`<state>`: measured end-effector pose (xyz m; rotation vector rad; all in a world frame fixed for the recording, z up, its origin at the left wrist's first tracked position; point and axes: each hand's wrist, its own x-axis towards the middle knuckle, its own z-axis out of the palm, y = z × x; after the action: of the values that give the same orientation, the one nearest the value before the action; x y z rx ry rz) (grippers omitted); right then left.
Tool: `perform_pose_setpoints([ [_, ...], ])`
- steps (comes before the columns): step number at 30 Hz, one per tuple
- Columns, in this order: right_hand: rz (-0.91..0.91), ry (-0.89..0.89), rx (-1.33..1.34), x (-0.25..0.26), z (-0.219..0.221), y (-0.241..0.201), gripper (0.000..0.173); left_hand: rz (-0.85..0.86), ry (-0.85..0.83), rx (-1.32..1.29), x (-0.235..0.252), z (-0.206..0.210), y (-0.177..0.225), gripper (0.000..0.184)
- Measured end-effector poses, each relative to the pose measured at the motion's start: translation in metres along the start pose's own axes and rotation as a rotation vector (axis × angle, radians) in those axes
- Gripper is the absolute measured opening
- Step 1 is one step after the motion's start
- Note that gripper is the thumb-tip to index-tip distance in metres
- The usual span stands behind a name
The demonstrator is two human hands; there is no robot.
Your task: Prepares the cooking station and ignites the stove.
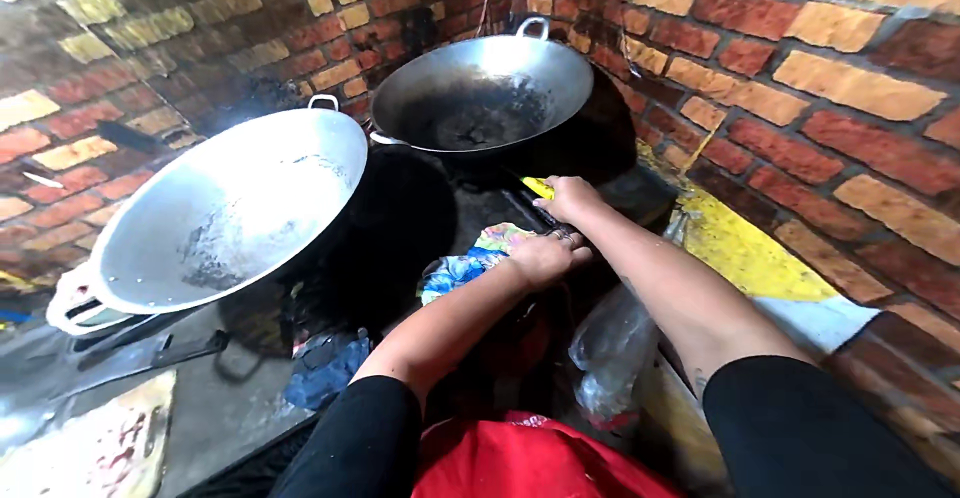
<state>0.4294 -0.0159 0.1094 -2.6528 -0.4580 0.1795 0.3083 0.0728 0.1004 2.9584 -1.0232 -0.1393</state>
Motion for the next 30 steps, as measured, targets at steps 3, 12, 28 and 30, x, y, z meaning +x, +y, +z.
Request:
perform_pose_setpoints([
  [3, 0.003, 0.013, 0.008, 0.001, 0.005, -0.004, 0.053, 0.041, 0.092, -0.053, -0.026, 0.0, 0.015, 0.038],
  [12, 0.069, 0.0, -0.029, -0.02, -0.007, -0.005, 0.054, 0.126, 0.083, -0.157, -0.08, 0.018, 0.048, 0.034],
  [28, 0.096, 0.008, -0.124, -0.05, -0.022, -0.018, 0.051, 0.2, 0.239, -0.212, -0.133, 0.014, 0.074, 0.029],
  [30, 0.102, 0.013, -0.099, -0.062, -0.026, -0.016, 0.051, 0.219, 0.253, -0.215, -0.135, 0.013, 0.078, 0.029],
])
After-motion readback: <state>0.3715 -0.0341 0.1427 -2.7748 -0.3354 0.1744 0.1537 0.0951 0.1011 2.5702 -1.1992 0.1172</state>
